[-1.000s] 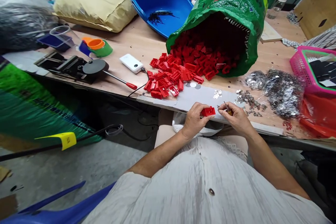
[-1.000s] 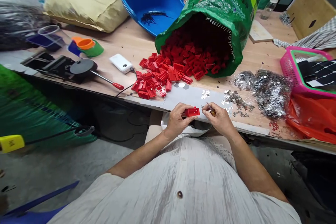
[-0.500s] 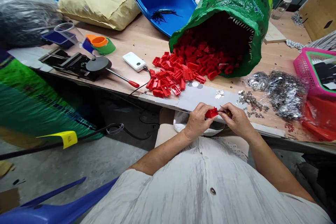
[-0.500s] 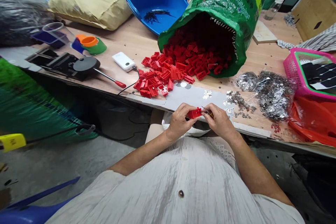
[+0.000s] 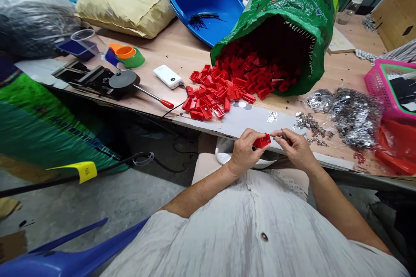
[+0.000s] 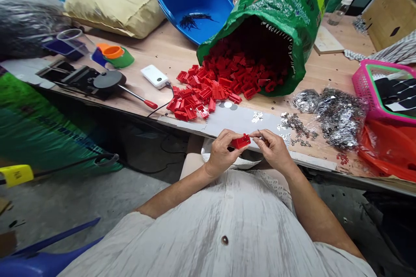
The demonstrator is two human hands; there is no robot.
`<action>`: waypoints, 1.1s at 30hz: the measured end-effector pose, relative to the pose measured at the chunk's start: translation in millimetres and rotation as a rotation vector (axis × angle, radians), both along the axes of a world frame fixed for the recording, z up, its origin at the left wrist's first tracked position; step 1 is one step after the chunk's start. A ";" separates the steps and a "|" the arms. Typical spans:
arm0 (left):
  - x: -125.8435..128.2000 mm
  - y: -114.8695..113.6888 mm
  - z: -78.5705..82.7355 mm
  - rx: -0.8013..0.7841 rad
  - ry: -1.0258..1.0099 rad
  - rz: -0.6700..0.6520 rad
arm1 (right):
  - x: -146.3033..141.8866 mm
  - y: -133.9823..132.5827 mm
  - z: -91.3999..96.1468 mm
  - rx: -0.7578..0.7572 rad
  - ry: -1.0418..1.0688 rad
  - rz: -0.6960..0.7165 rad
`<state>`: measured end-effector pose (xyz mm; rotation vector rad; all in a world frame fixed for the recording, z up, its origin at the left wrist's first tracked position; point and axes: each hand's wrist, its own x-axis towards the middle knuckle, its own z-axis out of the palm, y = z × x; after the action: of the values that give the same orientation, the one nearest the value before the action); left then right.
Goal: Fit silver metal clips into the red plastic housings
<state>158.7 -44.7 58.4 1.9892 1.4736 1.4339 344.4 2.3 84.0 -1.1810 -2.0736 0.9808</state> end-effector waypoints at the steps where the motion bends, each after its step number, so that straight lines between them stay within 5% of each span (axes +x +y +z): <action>1: -0.2 -0.1 0.4 -0.004 0.004 0.002 | 1.3 0.5 -1.1 -0.034 0.010 -0.037; 17: 3.7 -3.9 -4.2 -0.053 0.031 -0.082 | -7.0 6.6 -24.6 -0.515 0.334 0.015; 26: -1.3 -8.6 -9.3 -0.062 -0.051 -0.113 | -7.7 -5.6 -17.7 -0.718 0.388 0.040; 33: -18.2 -3.5 -17.0 -0.033 -0.198 -0.295 | -7.0 -5.4 -28.0 -0.989 0.557 0.101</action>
<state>140.5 -48.2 41.4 1.8875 1.0643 1.4192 337.4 -3.2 56.0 -1.0183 -1.1858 2.2151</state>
